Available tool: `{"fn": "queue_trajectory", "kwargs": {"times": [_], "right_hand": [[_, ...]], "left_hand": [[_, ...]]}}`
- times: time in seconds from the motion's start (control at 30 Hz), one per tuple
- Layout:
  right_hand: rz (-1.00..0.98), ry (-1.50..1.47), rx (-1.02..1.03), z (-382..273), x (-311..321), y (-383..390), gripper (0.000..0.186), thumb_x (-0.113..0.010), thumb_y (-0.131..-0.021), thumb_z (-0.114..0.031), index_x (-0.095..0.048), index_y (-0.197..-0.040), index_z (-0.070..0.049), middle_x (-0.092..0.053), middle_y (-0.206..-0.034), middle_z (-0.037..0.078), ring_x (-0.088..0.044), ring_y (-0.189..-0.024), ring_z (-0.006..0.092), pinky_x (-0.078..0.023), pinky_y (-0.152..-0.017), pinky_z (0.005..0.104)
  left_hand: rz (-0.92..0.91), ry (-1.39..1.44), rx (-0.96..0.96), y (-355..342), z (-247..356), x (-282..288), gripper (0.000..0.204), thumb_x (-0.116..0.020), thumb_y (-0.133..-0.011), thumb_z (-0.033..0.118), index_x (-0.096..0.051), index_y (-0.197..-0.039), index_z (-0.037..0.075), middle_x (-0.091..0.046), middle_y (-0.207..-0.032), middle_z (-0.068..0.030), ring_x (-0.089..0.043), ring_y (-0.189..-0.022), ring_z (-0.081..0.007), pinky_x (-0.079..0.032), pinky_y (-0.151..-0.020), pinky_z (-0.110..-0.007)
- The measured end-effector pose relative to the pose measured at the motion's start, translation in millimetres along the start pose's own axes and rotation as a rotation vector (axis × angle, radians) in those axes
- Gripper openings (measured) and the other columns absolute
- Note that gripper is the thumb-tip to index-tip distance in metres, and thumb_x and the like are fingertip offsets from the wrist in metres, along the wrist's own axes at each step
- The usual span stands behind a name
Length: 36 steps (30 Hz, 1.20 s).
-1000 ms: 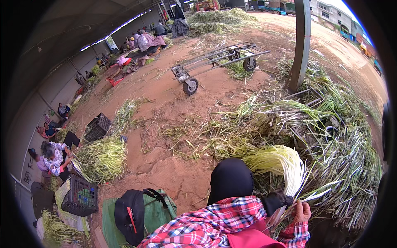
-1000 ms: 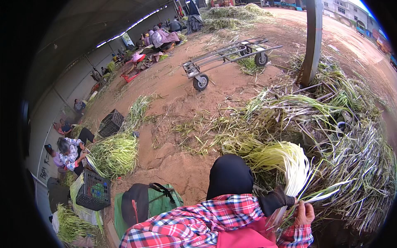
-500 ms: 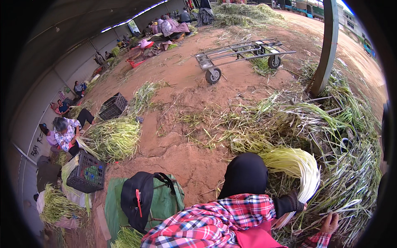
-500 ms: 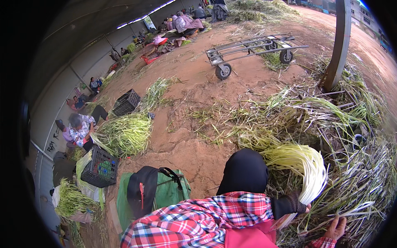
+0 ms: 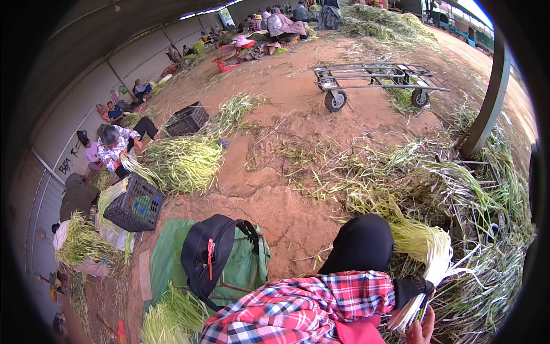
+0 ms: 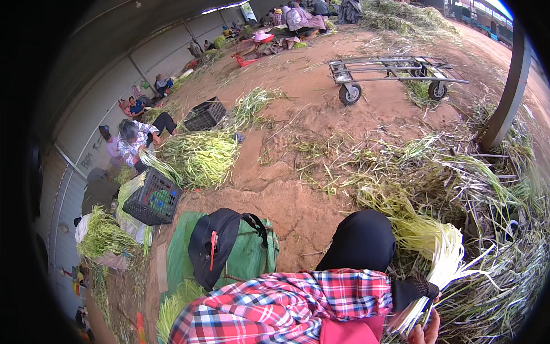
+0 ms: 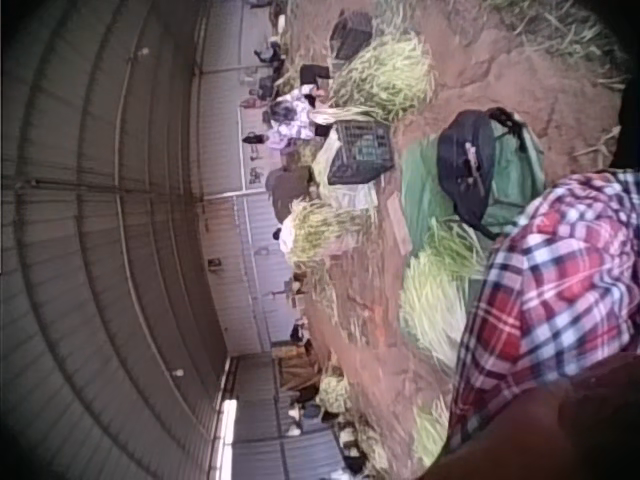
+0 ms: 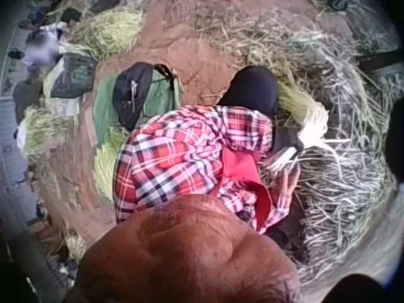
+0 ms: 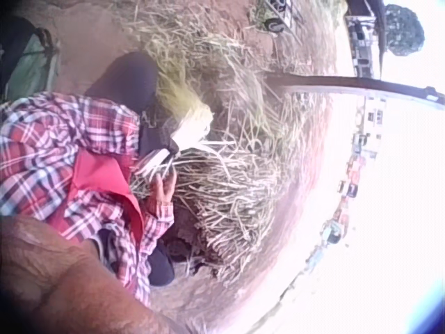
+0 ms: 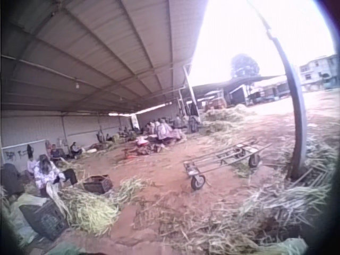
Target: The person sits on the ground and repeatedly strips the outer layers from sugarcane stalks by hand. They gather the peeled stalks into a bundle and continue processing additional stalks from a nearby pile.
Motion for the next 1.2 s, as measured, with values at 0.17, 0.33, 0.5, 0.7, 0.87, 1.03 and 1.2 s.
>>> {"fn": "queue_trajectory", "kwargs": {"times": [0.17,0.33,0.5,0.7,0.87,1.03,1.2], "right_hand": [[0.038,-0.027,-0.214,24.6,-38.4,-12.1,0.042,-0.045,-0.08,-0.014,-0.031,-0.119,-0.005,-0.055,-0.082,0.01,-0.051,-0.056,0.013,-0.042,-0.05,0.0241],[0.072,-0.102,-0.302,48.4,-70.1,-35.7,0.032,-0.044,-0.082,-0.016,-0.037,-0.111,-0.005,-0.054,-0.077,0.008,-0.048,-0.054,0.012,-0.04,-0.048,0.0231],[0.137,-0.171,-0.362,56.4,-59.6,-30.8,0.024,-0.043,-0.083,-0.018,-0.042,-0.103,-0.005,-0.053,-0.072,0.007,-0.045,-0.051,0.0109,-0.039,-0.046,0.0221],[0.271,-0.246,-0.464,70.8,-8.6,-3.3,0.019,-0.041,-0.085,-0.021,-0.048,-0.094,-0.005,-0.052,-0.065,0.006,-0.042,-0.048,0.0097,-0.037,-0.043,0.0209],[0.373,-0.07,-0.461,52.0,32.9,28.8,0.023,-0.039,-0.087,-0.023,-0.053,-0.086,-0.005,-0.051,-0.06,0.004,-0.04,-0.045,0.0086,-0.035,-0.041,0.0198],[0.505,0.175,0.018,-6.0,57.8,35.3,0.029,-0.039,-0.087,-0.026,-0.056,-0.086,-0.002,-0.052,-0.06,0.001,-0.04,-0.046,0.0064,-0.034,-0.042,0.017],[0.278,-0.245,-0.505,83.0,17.7,25.2,0.024,-0.043,-0.086,-0.017,-0.054,-0.097,0.003,-0.057,-0.078,0.007,-0.05,-0.063,0.0119,-0.043,-0.057,0.022]], "left_hand": [[0.009,0.004,-0.002,1.2,3.4,3.3,0.054,-0.057,-0.069,0.012,-0.036,-0.117,-0.004,-0.037,-0.114,-0.0152,-0.032,-0.108,-0.0271,-0.022,-0.092,-0.032],[0.013,0.011,-0.008,0.3,5.3,3.0,0.056,-0.056,-0.069,0.012,-0.034,-0.118,-0.004,-0.034,-0.117,-0.0162,-0.029,-0.11,-0.0281,-0.019,-0.094,-0.033],[0.016,0.008,-0.008,-2.1,5.9,1.7,0.059,-0.055,-0.068,0.011,-0.032,-0.12,-0.004,-0.031,-0.12,-0.0171,-0.026,-0.113,-0.029,-0.017,-0.095,-0.034],[0.019,-0.013,-0.009,-5.1,5.5,-0.9,0.062,-0.054,-0.068,0.011,-0.029,-0.122,-0.005,-0.027,-0.124,-0.0183,-0.022,-0.116,-0.0302,-0.013,-0.098,-0.035],[0.03,-0.047,-0.016,-10.0,4.2,-2.9,0.064,-0.053,-0.067,0.01,-0.027,-0.124,-0.005,-0.024,-0.127,-0.0192,-0.019,-0.119,-0.0312,-0.011,-0.099,-0.035],[0.041,-0.104,-0.022,-17.6,7.6,-3.6,0.066,-0.052,-0.067,0.01,-0.025,-0.125,-0.005,-0.021,-0.13,-0.0202,-0.016,-0.122,-0.0321,-0.008,-0.101,-0.036],[0.074,-0.322,-0.018,-39.7,12.8,-6.6,0.069,-0.051,-0.067,0.009,-0.023,-0.127,-0.006,-0.019,-0.133,-0.0212,-0.013,-0.124,-0.0331,-0.005,-0.103,-0.037]]}}
Point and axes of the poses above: each hand's wrist, its own y-axis away from the middle knuckle, its own x-axis out of the back of the hand, z = x × y, the point moved 10 cm from there along -y, towards the middle knuckle
